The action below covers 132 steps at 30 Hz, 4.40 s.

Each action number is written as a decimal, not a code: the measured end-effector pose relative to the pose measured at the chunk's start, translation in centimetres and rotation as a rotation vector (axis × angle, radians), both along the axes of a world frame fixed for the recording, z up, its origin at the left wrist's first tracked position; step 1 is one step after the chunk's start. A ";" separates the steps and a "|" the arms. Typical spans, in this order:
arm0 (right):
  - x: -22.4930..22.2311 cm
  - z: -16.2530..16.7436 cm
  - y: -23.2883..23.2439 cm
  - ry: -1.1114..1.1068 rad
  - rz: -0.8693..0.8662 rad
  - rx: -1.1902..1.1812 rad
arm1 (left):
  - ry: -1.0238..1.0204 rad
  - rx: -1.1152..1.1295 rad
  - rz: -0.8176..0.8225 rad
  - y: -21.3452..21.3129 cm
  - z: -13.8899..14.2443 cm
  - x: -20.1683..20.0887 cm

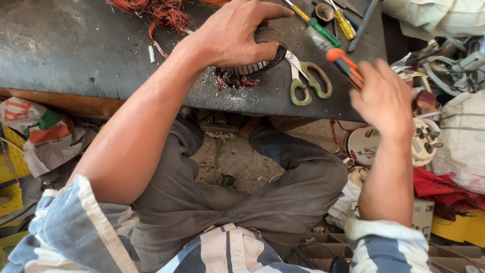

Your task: The person uses pliers and a screwdriver to remove copper windings from a motor stator. They repeatedly cut and pull the wires, then scrape the slots with a screwdriver to clear debris.

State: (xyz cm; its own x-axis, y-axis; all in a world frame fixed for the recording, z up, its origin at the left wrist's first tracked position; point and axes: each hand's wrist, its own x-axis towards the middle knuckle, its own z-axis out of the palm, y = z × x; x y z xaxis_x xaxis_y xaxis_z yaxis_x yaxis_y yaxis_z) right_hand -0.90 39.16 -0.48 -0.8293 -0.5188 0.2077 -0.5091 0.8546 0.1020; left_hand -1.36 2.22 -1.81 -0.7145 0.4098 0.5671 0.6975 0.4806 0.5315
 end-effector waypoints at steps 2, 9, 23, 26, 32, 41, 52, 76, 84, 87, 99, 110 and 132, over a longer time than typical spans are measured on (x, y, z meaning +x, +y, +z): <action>2.2 0.5 0.5 0.019 -0.026 -0.023 | 0.006 -0.002 0.023 0.3 -0.2 -0.2; 8.2 1.6 -2.4 0.012 0.110 -0.064 | 0.065 -0.070 0.136 1.4 -0.6 -0.6; 9.6 3.8 -7.5 0.209 0.247 0.240 | 0.093 -0.115 0.228 2.5 -0.6 -0.5; 9.5 4.9 -8.3 0.199 0.246 0.358 | -0.037 -0.113 0.231 2.6 -0.6 -0.3; 9.9 6.4 -10.1 0.198 0.233 0.591 | 0.088 -0.089 0.249 3.1 -0.6 0.1; 8.8 3.6 -7.9 -0.367 0.076 0.147 | 0.113 -0.041 0.229 3.3 -0.8 0.2; 11.4 -1.1 -7.2 -0.412 0.045 -0.234 | 0.092 -0.024 0.243 3.3 -1.6 -0.1; 11.2 2.7 -9.2 -0.112 0.137 0.157 | 0.032 0.029 0.294 4.1 -2.3 -1.3; 8.2 -0.7 -6.9 -0.549 0.160 -0.186 | 0.058 0.019 0.344 3.8 -3.0 -2.2; 7.3 -2.9 -5.7 -0.993 -0.039 -0.476 | 0.067 0.024 0.315 3.2 -2.9 -2.2; 9.5 -5.0 -6.8 -1.299 -0.065 -0.904 | 0.078 -0.019 0.300 3.2 -3.3 -2.2; 11.2 3.0 -9.2 -0.144 0.136 0.083 | 0.038 -0.024 0.304 3.3 -3.2 -2.2; 6.5 -3.4 -5.4 -1.216 -0.073 -0.686 | -0.078 -0.019 0.331 2.9 -1.8 -3.6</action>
State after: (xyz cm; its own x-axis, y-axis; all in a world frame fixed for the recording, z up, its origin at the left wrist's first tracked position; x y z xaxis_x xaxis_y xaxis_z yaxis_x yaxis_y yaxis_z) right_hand 5.63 33.71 -3.86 -0.6914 -0.5566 -0.4607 0.0714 0.5818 -0.8102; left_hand -4.97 5.12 -3.63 -0.8515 0.1585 0.4998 0.4596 0.6844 0.5660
